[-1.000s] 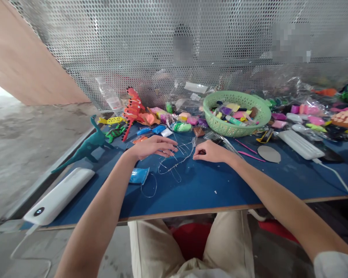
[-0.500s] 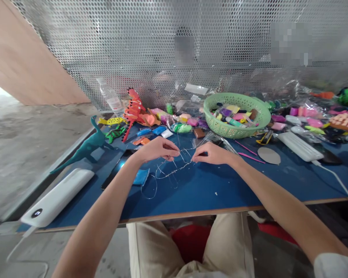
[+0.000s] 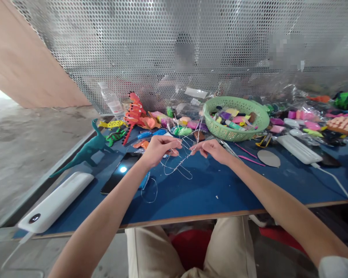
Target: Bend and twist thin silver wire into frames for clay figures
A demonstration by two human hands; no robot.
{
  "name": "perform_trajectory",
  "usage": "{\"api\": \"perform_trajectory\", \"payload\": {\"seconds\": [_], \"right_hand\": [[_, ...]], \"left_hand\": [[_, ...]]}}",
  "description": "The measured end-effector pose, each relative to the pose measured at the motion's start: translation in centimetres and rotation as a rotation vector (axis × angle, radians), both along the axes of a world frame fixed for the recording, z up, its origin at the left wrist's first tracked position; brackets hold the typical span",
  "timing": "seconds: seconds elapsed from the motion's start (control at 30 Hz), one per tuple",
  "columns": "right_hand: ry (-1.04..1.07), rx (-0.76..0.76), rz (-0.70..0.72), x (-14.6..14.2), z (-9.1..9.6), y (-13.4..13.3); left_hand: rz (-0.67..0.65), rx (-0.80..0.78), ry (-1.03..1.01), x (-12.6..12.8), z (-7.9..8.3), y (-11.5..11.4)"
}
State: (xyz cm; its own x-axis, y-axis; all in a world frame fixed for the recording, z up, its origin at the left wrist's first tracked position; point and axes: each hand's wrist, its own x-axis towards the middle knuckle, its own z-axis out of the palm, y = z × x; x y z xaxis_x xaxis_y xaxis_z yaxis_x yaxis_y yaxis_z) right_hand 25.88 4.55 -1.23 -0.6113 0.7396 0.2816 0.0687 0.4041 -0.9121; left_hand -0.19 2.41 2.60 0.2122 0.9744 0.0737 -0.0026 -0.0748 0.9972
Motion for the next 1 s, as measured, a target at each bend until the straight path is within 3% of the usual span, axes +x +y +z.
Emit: {"api": "perform_trajectory", "payload": {"seconds": [0.2, 0.53, 0.77, 1.0], "right_hand": [[0.113, -0.057, -0.035, -0.8, 0.3, -0.8], [0.23, -0.082, -0.203, -2.9, -0.8, -1.4], [0.189, 0.085, -0.312, -2.3, -0.3, -1.9], [0.092, 0.33, -0.348, -1.9, 0.0, -2.1]], "left_hand": [[0.079, 0.017, -0.176, 1.1, -0.5, -0.4], [-0.016, -0.036, -0.256, 2.6, -1.4, -0.9], [-0.061, -0.034, -0.251, 2.1, -1.1, -0.6], [0.012, 0.025, -0.208, 2.1, -1.2, -0.6]]}}
